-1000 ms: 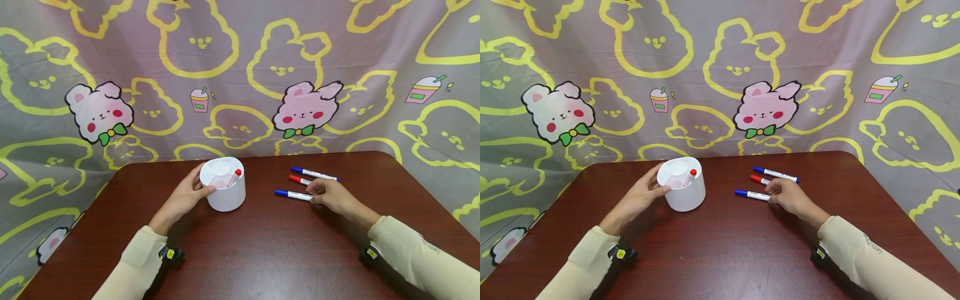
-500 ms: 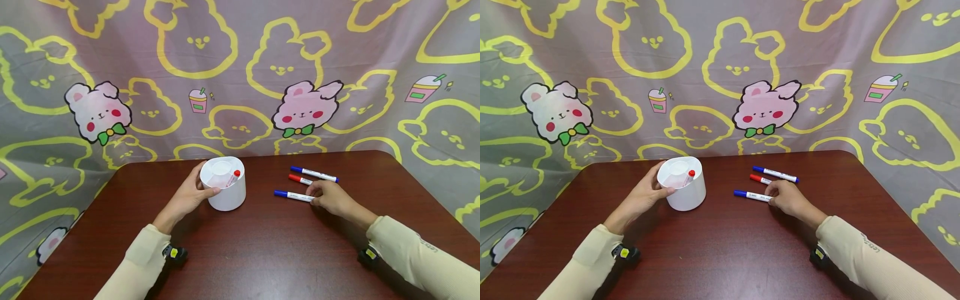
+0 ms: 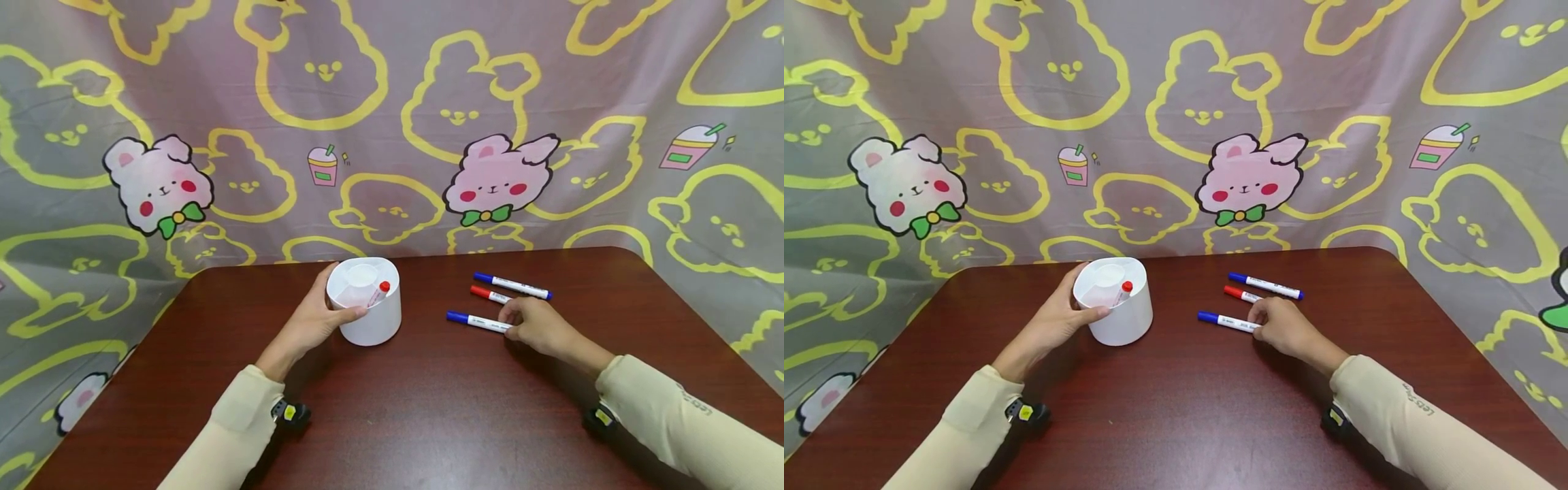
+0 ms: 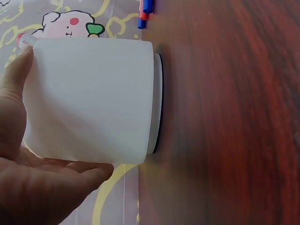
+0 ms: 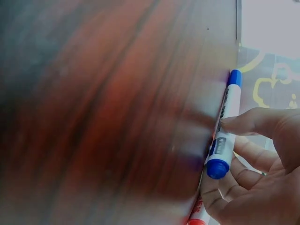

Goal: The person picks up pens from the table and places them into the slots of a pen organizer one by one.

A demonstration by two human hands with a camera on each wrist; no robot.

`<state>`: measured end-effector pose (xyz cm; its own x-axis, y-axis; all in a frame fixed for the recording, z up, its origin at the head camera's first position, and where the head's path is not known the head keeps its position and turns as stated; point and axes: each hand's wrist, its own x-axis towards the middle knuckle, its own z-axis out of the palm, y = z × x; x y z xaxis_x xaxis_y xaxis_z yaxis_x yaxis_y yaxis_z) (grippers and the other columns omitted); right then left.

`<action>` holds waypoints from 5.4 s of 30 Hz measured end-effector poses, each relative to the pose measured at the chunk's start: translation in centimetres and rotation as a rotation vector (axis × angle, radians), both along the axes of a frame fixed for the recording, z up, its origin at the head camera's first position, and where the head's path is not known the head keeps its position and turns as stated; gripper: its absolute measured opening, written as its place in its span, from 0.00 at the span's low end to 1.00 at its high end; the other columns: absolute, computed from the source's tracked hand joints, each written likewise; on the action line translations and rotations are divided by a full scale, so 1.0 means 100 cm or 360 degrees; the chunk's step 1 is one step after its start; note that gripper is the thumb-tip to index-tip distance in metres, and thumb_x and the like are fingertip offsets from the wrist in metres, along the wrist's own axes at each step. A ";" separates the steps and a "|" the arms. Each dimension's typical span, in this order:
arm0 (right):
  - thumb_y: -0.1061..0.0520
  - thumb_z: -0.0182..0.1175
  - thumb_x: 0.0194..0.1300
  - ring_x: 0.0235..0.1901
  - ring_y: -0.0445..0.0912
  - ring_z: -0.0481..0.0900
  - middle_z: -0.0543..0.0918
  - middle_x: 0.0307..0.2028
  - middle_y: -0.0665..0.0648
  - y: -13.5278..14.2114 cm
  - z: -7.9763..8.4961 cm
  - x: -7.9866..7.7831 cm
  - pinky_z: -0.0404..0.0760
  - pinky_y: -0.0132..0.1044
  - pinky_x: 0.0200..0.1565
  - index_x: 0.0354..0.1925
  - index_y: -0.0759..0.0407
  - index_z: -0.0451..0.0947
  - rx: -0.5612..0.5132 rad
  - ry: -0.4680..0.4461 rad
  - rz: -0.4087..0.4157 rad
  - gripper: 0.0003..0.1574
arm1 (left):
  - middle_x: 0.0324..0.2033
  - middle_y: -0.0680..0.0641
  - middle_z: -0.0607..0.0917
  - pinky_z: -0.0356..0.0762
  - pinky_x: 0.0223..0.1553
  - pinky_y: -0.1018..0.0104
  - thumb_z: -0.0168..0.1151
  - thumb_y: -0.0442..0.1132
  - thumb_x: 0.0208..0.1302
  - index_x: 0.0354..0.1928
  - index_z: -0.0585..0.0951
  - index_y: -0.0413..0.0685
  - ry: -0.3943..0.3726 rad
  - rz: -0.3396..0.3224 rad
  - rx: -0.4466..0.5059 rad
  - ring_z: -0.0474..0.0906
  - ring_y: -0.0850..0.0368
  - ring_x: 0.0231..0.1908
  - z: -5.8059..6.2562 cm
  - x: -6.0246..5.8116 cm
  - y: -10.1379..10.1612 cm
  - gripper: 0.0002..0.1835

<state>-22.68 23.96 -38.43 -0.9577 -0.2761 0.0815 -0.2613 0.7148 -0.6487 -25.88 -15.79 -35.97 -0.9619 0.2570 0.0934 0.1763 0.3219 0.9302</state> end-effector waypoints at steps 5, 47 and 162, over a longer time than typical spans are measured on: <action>0.70 0.68 0.56 0.26 0.42 0.75 0.81 0.25 0.51 0.001 0.000 -0.001 0.73 0.32 0.28 0.33 0.63 0.83 -0.0034 -0.0033 -0.0012 0.06 | 0.71 0.41 0.71 0.64 0.74 0.46 0.77 0.36 0.61 0.80 0.57 0.49 0.0026 0.0000 -0.0007 0.68 0.43 0.70 0.000 0.000 0.000 0.51; 0.74 0.63 0.67 0.38 0.39 0.88 0.81 0.40 0.53 -0.004 0.025 -0.001 0.90 0.40 0.46 0.47 0.67 0.77 -0.1170 -0.0114 -0.0206 0.12 | 0.80 0.39 0.62 0.65 0.74 0.47 0.67 0.31 0.70 0.83 0.52 0.42 -0.0028 -0.0180 0.0100 0.61 0.40 0.79 0.003 0.001 -0.020 0.46; 0.68 0.68 0.65 0.42 0.50 0.80 0.87 0.45 0.64 -0.160 0.060 -0.039 0.80 0.33 0.44 0.53 0.67 0.83 -0.0966 0.0026 -0.0046 0.17 | 0.73 0.37 0.69 0.67 0.73 0.49 0.75 0.30 0.61 0.83 0.47 0.42 0.0017 -0.0077 0.0104 0.72 0.43 0.69 0.002 0.003 -0.003 0.57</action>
<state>-26.54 7.93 -32.41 -0.9614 -0.1495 0.2309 -0.2605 0.2256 -0.9387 -25.54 -16.13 -35.73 -0.9474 0.2961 0.1219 0.2004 0.2515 0.9469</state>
